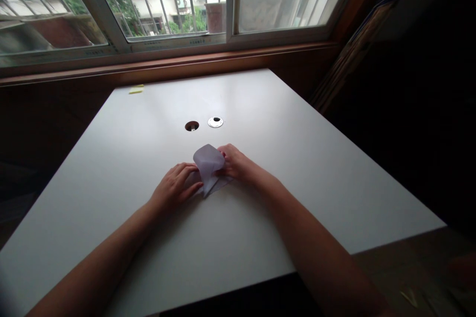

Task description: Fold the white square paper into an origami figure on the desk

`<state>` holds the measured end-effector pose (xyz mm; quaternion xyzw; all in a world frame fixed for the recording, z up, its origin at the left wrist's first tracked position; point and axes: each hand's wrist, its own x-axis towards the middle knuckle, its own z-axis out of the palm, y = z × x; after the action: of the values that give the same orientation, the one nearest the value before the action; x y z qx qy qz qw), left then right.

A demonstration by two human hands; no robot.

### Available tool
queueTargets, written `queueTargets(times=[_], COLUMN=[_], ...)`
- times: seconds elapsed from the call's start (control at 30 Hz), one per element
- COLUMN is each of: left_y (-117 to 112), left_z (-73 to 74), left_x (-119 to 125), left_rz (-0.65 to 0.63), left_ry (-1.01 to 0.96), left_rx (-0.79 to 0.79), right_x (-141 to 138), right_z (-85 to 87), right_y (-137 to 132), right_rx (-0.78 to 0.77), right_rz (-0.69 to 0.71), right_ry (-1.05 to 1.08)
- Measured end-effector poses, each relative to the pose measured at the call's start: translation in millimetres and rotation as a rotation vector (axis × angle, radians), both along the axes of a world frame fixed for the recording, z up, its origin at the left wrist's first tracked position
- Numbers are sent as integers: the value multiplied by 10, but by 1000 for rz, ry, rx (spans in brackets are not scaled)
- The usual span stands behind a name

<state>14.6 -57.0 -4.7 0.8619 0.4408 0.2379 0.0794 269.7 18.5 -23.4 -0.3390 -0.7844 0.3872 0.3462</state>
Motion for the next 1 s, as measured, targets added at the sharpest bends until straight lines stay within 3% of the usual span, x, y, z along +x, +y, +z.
queueTargets(times=[0.1,0.27,0.47,0.67,1.0], left_y=[-5,-5,11,26,21], left_z=[0,0,-11,-62,-61], left_x=[-10,-13,-8,-8,46], left_rz=[24,62,60,19,-79], left_ry=[-15,-66,-111,-87,140], left_rx=[6,15,24,37,115], right_x=[30,24,-67,-145,-170], right_z=[2,63,123,146,84], right_y=[1,-4,-69,-100,-77], right_rx=[-99,-121,-72,88,156], right_rz=[-26,-29,-98,-176,-218], right_ry=[24,59,-30,-164,-114])
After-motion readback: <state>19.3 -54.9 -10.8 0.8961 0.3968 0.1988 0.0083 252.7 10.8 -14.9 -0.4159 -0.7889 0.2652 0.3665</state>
